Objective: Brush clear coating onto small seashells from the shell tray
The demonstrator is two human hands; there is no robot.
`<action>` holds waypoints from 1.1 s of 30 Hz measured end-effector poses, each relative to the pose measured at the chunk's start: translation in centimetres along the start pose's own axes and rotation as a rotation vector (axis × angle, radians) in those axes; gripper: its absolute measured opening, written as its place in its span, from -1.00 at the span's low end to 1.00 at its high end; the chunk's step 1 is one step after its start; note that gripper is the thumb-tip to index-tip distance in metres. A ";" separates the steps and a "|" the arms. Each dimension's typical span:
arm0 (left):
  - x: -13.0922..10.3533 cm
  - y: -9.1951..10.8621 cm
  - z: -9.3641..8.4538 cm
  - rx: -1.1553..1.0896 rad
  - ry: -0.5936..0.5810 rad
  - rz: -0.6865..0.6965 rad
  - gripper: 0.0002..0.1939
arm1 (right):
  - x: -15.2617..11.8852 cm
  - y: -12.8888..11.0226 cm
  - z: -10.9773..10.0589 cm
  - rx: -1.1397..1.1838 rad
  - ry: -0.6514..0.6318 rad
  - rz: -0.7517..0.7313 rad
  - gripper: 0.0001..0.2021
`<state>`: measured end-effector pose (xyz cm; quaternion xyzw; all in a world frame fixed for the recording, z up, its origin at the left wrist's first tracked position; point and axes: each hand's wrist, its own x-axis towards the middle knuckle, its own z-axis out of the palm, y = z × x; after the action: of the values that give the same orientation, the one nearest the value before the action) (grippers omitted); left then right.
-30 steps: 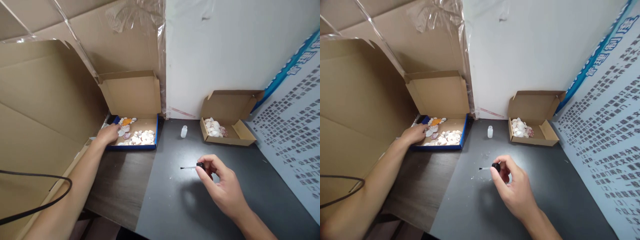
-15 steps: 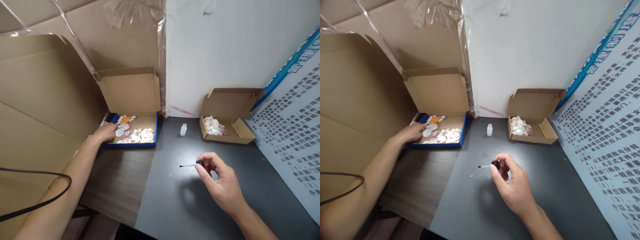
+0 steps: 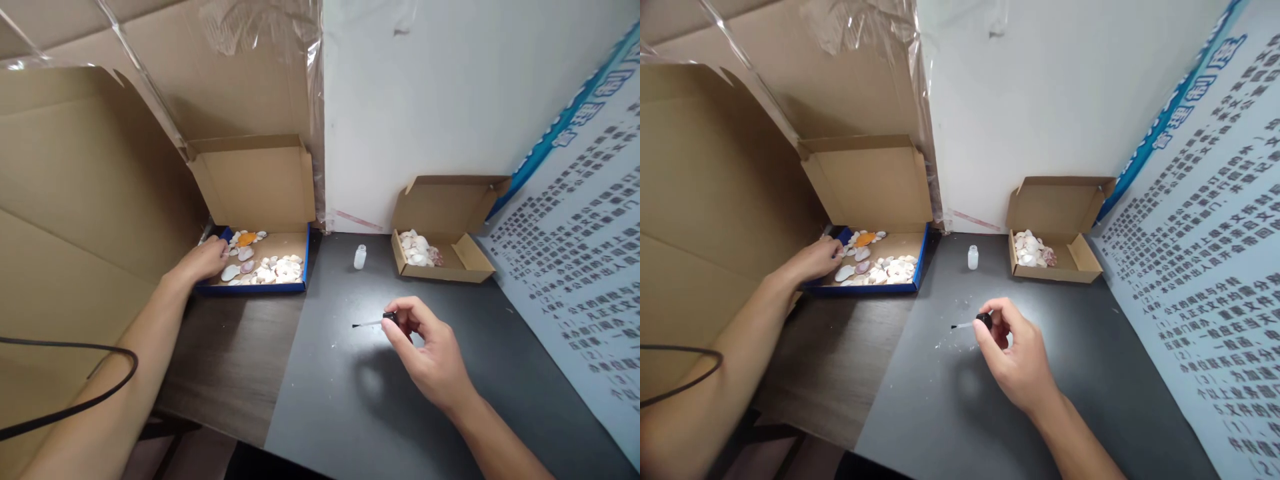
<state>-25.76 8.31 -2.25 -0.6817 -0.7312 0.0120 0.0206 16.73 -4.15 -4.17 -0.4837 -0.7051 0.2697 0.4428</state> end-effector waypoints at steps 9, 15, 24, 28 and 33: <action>-3.4 13.3 -3.6 -0.681 0.002 0.401 -0.90 | 0.9 1.6 -0.8 0.129 0.139 0.074 -0.87; -3.5 20.9 -1.9 -0.916 0.053 0.494 -0.89 | 3.8 2.2 -2.0 -0.020 0.203 -0.012 -0.84; -0.8 25.1 3.1 -0.949 0.201 0.343 -0.83 | 5.6 4.1 -1.7 -0.245 0.321 -0.217 -0.83; -0.7 25.5 4.2 -0.921 0.192 0.330 -0.79 | 5.5 4.6 -1.6 -0.263 0.309 -0.231 -0.83; -0.6 25.5 4.5 -0.883 0.182 0.318 -0.71 | 5.7 5.2 -1.6 -0.273 0.303 -0.200 -0.82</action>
<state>-0.49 9.50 -7.89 -0.7272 -0.5481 -0.3565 -0.2091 19.72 3.02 -5.59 -0.5019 -0.7049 0.0511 0.4986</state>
